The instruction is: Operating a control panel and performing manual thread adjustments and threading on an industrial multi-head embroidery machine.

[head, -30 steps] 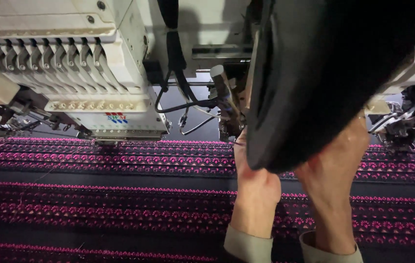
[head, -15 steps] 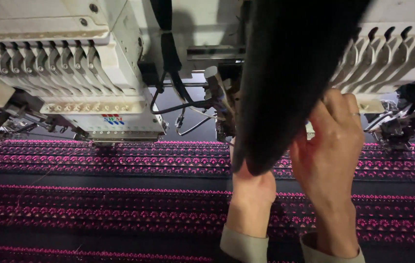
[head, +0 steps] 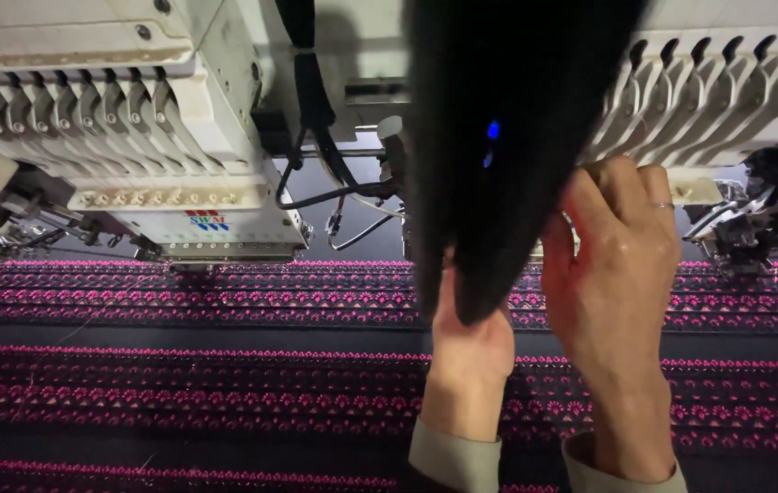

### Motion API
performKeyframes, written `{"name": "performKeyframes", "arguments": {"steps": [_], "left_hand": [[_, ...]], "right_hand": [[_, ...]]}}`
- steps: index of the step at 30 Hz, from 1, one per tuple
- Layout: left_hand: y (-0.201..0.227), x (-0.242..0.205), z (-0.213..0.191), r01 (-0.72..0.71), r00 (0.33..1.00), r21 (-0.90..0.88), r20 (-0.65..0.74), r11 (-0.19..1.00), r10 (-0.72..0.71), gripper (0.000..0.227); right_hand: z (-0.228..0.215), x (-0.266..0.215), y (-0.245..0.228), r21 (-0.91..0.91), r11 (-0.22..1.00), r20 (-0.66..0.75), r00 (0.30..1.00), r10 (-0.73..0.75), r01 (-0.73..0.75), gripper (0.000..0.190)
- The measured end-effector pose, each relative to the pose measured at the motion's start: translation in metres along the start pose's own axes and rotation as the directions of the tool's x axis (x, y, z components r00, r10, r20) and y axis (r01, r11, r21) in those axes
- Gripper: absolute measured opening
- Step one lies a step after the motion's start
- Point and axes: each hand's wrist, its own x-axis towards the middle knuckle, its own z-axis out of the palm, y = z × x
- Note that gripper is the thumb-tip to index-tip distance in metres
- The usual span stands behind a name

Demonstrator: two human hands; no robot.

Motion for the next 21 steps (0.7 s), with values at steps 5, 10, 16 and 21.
{"name": "performKeyframes", "arguments": {"steps": [5,10,16,21], "left_hand": [[-0.005,0.002,0.002,0.013,1.000,0.077,0.008,0.997,-0.014,0.010],[-0.006,0.006,0.005,0.026,0.999,0.151,0.015,0.988,-0.029,0.013],[-0.009,0.000,-0.007,0.073,0.997,0.250,0.013,0.966,-0.078,0.017],[-0.037,0.015,-0.047,0.093,0.992,0.376,-0.112,0.922,-0.054,0.009]], "right_hand": [[0.010,-0.002,0.003,-0.031,0.998,-0.075,0.995,-0.066,0.063,0.010],[0.010,-0.003,0.005,0.023,0.998,-0.074,0.995,-0.063,0.065,0.015],[-0.005,-0.008,0.023,0.186,0.968,-0.118,0.982,-0.146,0.167,0.022],[0.018,-0.035,0.039,0.069,0.930,0.697,0.685,0.213,-0.360,0.023]]}}
